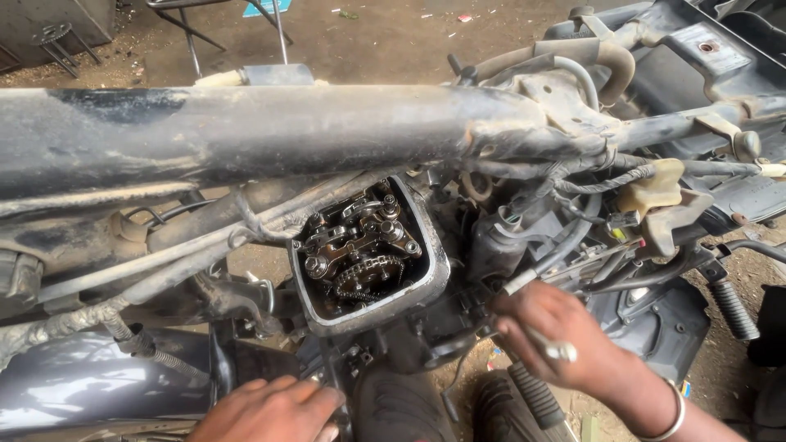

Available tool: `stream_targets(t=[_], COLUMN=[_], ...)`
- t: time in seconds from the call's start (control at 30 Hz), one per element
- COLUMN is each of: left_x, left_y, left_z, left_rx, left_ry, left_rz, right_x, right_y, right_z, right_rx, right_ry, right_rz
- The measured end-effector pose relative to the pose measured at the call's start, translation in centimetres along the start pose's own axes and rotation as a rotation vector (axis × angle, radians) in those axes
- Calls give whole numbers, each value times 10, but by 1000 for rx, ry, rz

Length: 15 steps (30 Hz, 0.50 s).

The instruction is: The person kneels beside a motorcycle with its cylinder head exposed and works on the engine assembly, using a wrench to loosen and tighten fasteners around the cylinder and engine casing while steadying components with the other hand. They reposition around the bike and continue turning fasteners on the engine throughout the clip.

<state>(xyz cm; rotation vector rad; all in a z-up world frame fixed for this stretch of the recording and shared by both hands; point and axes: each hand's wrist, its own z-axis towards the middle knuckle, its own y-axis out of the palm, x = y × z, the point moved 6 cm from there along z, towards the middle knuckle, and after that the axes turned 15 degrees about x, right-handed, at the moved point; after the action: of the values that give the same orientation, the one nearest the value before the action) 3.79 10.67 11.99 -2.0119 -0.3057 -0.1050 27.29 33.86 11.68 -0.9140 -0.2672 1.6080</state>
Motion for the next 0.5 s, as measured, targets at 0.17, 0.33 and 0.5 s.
stream_targets(t=[0.17, 0.33, 0.5], left_x=[-7, -3, 3], left_y=[10, 8, -16], left_z=[1, -2, -10], left_rx=[38, 50, 16], left_ry=[19, 45, -60], left_rz=[-7, -10, -38], right_x=[-44, -56, -45], right_y=[-11, -2, 9], right_z=[52, 80, 55], right_rx=[41, -51, -131], right_ry=[115, 132, 229], right_rz=[-64, -144, -128])
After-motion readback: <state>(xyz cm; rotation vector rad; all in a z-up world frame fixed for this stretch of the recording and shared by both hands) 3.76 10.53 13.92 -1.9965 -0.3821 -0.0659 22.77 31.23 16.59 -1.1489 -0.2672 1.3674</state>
